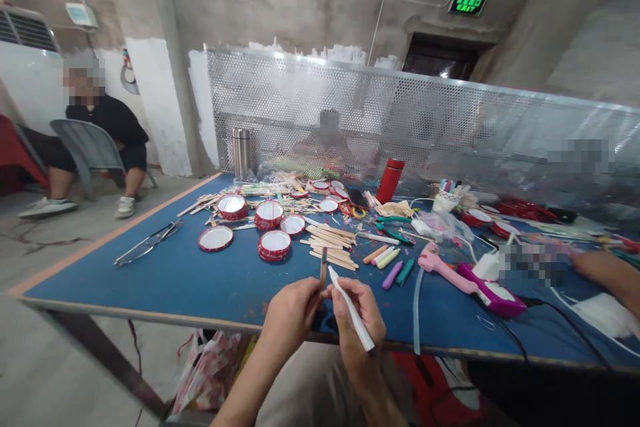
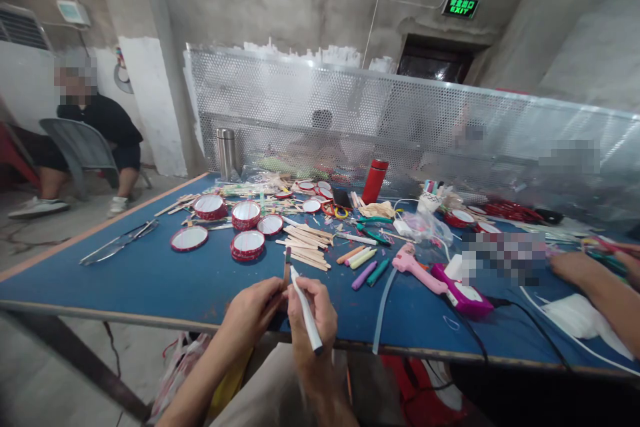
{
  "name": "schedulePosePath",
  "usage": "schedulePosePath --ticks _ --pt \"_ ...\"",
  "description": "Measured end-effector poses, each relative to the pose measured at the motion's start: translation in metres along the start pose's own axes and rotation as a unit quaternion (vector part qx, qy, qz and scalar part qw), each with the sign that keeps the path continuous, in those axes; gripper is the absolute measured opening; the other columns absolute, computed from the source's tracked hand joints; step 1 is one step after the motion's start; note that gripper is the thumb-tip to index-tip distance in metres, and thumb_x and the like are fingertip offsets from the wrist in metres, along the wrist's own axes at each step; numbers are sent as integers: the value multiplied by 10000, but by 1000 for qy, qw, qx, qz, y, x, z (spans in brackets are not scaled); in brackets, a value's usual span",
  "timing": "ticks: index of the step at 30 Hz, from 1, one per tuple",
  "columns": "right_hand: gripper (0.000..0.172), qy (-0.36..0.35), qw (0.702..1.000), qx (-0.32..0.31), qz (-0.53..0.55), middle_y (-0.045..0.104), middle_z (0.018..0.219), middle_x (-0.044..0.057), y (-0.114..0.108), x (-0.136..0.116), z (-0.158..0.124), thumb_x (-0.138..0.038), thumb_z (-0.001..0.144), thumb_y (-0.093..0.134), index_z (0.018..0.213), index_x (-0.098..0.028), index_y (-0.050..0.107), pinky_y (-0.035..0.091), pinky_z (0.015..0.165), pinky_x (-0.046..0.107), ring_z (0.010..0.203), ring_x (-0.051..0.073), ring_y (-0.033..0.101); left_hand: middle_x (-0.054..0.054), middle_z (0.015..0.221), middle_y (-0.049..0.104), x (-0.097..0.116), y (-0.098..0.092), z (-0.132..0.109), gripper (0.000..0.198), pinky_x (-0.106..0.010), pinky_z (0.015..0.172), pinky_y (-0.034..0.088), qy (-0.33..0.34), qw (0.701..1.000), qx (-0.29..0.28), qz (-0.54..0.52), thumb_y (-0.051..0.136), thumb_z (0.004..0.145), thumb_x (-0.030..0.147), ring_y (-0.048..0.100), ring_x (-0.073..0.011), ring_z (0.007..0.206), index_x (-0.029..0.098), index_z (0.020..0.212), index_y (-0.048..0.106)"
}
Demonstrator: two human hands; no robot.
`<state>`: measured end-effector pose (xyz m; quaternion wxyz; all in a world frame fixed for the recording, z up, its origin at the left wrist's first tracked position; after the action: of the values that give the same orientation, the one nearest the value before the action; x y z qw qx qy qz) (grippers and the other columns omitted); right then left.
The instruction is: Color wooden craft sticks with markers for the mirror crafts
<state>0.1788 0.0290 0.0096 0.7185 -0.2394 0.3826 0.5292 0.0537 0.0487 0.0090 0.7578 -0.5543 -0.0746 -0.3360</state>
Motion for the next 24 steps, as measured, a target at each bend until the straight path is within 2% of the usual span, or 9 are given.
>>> schedulePosePath --ticks 8,14,21,24 --pt "119 -16 999 -28 -38 700 813 27 2 -6 2 -285 818 632 890 -195 662 559 679 256 728 161 676 -39 820 700 -1 1 1 187 -242 665 419 -6 1000 -9 -14 414 895 166 651 -183 767 190 835 589" --pt "164 21 1000 9 -8 703 817 41 1 3 -2 -323 840 609 920 -184 645 562 631 258 672 156 678 -23 744 679 -2 1 0 210 -236 615 394 -17 1000 -12 -5 420 909 193 634 -169 700 197 761 569" --pt "116 -21 999 -18 -34 697 781 27 2 -7 1 -282 829 611 886 -191 654 558 660 256 698 157 674 -25 793 692 0 0 1 201 -231 645 411 -9 1000 -4 -10 404 892 177 635 -163 735 209 812 586" --pt "136 -20 999 -8 -41 703 797 37 0 -4 0 -296 834 604 896 -187 655 559 658 265 699 162 674 -24 768 686 0 -1 1 215 -232 637 411 -10 1000 -6 -5 396 895 183 630 -162 717 208 798 586"
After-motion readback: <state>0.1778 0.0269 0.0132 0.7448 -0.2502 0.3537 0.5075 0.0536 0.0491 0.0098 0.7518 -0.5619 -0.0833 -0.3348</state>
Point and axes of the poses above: each hand's wrist, its own z-axis towards the middle knuckle, its own y-axis out of the palm, x = y × z, the point moved 4 cm from there along z, towards the middle knuckle
